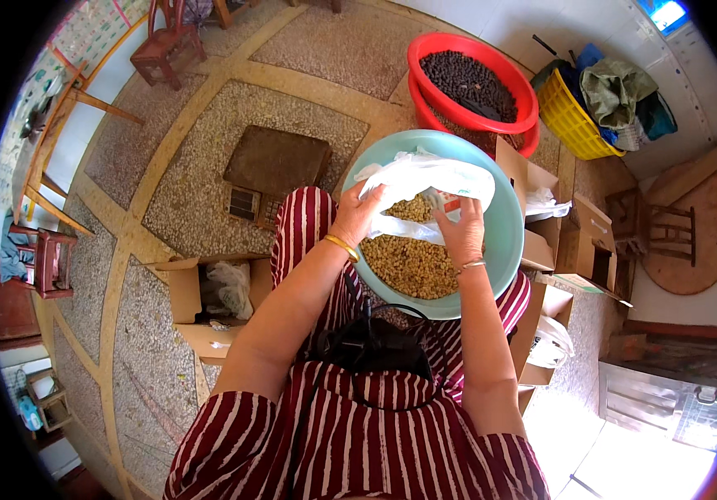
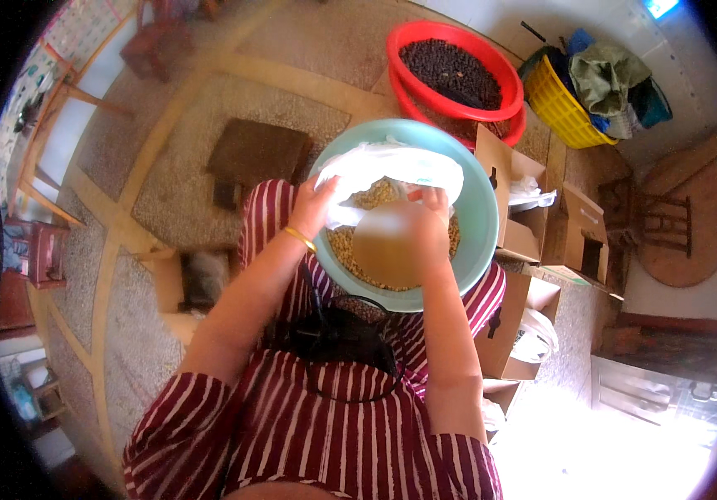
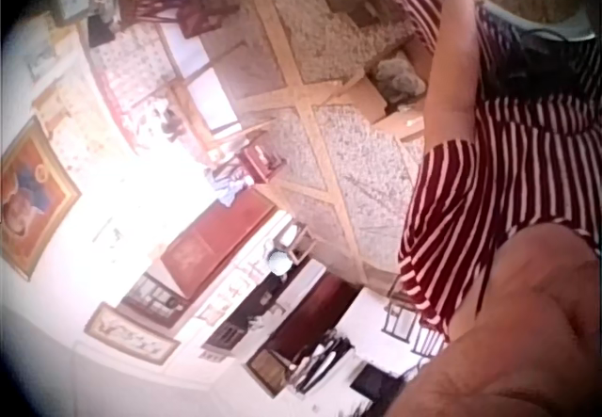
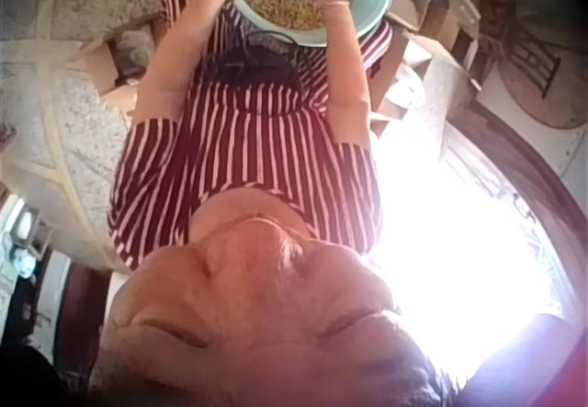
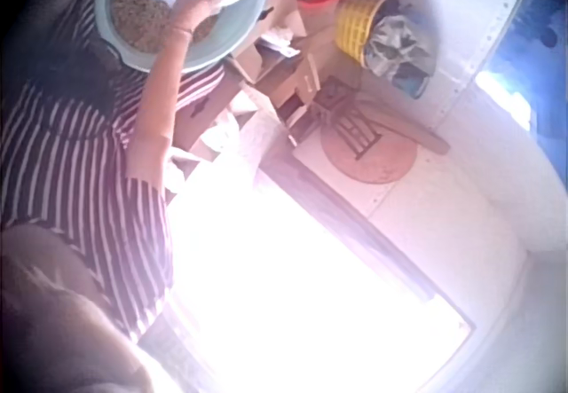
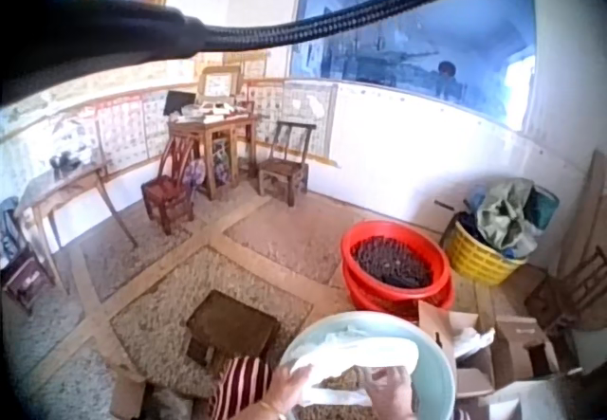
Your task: The person sits on the floor and uses a small plastic cup to scoop and transfer light-colored grains from a large bowl into a white plastic bag. The person repeatedly scoops grains and pours them into the bag, which is held open with the left hand.
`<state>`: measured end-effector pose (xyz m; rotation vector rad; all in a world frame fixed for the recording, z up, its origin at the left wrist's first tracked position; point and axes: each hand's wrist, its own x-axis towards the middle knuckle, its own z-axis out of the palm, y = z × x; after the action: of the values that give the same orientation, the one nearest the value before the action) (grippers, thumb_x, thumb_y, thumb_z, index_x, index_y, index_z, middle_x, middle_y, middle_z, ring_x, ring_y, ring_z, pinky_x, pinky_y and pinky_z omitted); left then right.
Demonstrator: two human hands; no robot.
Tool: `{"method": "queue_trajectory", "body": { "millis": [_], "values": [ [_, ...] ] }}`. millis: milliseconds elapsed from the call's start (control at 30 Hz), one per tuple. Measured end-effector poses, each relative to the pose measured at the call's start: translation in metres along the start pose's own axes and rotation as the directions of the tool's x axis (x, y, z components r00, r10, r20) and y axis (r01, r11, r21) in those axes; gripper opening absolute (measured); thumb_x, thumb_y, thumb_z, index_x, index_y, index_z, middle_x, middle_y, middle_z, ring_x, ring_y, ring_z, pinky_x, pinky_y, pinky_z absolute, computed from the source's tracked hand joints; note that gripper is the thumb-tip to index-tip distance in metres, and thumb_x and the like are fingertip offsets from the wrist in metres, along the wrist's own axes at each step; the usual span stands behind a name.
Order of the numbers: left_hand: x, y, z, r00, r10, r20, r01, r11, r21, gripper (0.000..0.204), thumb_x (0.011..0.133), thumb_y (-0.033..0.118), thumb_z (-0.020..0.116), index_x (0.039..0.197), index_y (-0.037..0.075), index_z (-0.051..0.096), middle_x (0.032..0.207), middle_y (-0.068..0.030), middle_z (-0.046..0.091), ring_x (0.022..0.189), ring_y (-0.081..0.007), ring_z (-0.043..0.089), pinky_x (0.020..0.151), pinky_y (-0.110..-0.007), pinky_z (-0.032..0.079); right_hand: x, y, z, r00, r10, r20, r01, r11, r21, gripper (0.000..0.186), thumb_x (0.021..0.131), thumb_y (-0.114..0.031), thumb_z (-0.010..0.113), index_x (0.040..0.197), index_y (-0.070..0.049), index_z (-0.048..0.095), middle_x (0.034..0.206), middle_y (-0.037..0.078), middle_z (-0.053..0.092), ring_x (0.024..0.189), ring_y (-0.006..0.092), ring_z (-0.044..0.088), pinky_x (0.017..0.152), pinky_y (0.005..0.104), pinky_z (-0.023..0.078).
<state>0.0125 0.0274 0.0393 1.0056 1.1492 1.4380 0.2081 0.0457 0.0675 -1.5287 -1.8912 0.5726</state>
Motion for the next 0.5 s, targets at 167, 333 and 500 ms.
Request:
{"method": "queue_trajectory", "body": {
  "millis": [167,333,500],
  "values": [
    [0.002,-0.005,0.002,1.000,0.015,0.019,-0.014,1.000,-0.023,0.031,0.086,0.025,0.056,0.103,0.000,0.059,0.091,-0.0039,0.061,0.082,-0.0098,0.054,0.074,-0.025,0.044,0.011,0.023,0.025,0.965,-0.262,-0.007,0.251,0.929,-0.272,0.058,0.062,-0.010,0.070,0.116,-0.006,0.048,0.109,0.018,0.049,0.102,0.0374,0.045,0.087,0.0446,0.038],
    [0.003,-0.011,0.002,0.999,0.029,0.016,-0.028,0.999,-0.032,0.032,0.086,0.026,0.055,0.105,0.000,0.058,0.091,-0.0041,0.061,0.082,-0.0104,0.054,0.074,-0.025,0.044,0.007,0.021,0.021,0.969,-0.246,-0.035,0.235,0.952,-0.199,0.054,0.063,-0.009,0.071,0.112,-0.003,0.050,0.106,0.016,0.050,0.103,0.0357,0.046,0.086,0.0428,0.039],
    [0.002,-0.011,-0.001,1.000,0.020,0.016,-0.020,1.000,-0.016,0.032,0.086,0.025,0.055,0.104,0.000,0.058,0.091,-0.0043,0.061,0.082,-0.0106,0.054,0.075,-0.025,0.044,-0.011,0.015,0.006,0.983,-0.146,-0.114,0.149,0.989,0.020,0.042,0.067,-0.009,0.070,0.105,-0.002,0.054,0.104,0.013,0.052,0.089,0.0242,0.056,0.073,0.0320,0.049]
  ]
}}
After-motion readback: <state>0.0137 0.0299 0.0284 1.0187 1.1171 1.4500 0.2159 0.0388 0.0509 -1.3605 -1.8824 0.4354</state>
